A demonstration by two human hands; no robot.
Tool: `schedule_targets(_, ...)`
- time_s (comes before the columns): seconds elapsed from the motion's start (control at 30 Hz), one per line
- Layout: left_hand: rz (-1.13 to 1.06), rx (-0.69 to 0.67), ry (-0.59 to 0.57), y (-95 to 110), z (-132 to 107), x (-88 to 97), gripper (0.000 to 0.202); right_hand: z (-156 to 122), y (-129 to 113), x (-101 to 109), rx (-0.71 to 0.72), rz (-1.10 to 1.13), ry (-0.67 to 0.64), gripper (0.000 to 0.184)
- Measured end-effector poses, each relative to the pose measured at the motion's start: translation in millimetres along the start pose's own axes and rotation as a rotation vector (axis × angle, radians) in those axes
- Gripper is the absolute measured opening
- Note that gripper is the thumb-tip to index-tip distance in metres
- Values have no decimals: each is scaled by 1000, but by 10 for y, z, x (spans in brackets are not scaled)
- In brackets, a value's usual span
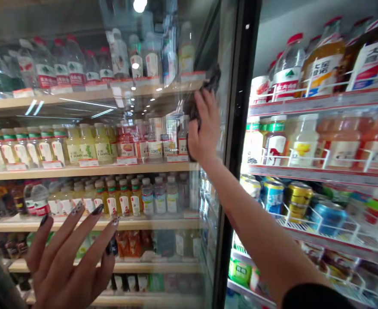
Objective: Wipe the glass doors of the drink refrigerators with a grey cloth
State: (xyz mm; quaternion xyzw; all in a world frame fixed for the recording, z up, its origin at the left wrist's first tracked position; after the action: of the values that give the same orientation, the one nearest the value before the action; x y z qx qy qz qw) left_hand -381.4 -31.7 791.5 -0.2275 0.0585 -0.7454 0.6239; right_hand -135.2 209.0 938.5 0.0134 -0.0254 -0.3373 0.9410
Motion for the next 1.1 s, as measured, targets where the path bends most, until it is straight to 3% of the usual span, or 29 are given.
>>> schedule_targets(0.07,102,-143,1,97,48,-85,53,-731,-461,-95,64,0,-112,63)
schedule_targets(0.17,102,-185,1,190,85,-192,59,-1871,-1292,-283,487,7,-421,63)
schedule_targets(0.23,73,-195,-14,241,75,-247,63,-2370,-1427,-314,610,39,-474,57)
schedule_targets(0.3,48,-205,-41,287,33,-297,65,-2584,-1104,-270,418,58,-396,55)
schedule_targets(0.43,-2,-192,-140,350,-126,-412,65,-2853,-38,-66,-431,25,-19,62)
schedule_targets(0.5,-14,-203,-190,378,-229,-478,63,-2984,38,-37,-642,7,80,62)
schedule_targets(0.6,-7,-231,-238,402,-377,-571,57,-2980,-431,-141,-663,36,9,66)
schedule_targets(0.67,23,-253,-250,403,-451,-618,54,-2937,-823,-250,-523,67,-107,70)
schedule_targets(0.73,57,-266,-271,390,-494,-654,55,-3039,-1038,-319,-359,85,-194,74)
schedule_targets(0.8,72,-267,-296,372,-508,-674,56,-3375,-995,-314,-342,80,-209,74)
schedule_targets(0.9,71,-286,-307,374,-509,-678,56,-4142,-686,-232,-694,34,-127,67)
schedule_targets(0.97,77,-290,-312,389,-513,-683,56,-4506,-584,-202,-917,0,-52,65)
schedule_targets(1.03,90,-267,-314,397,-521,-694,59,-4504,-600,-216,-1012,-21,1,65)
schedule_targets(1.1,95,-242,-304,401,-534,-707,61,-4122,-644,-250,-993,0,7,66)
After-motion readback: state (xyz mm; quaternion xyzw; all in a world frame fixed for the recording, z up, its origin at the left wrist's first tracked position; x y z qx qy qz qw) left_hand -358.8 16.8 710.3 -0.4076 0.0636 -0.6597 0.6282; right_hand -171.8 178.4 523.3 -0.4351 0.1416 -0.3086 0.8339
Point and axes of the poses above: each hand's wrist, its own z-axis towards the middle knuckle, its own x-axis out of the back of the hand, y = z × x, the point moved 4 cm from there along z, towards the middle knuckle, and after that the axes turned 10 degrees about -y, right-handed, at the moved point
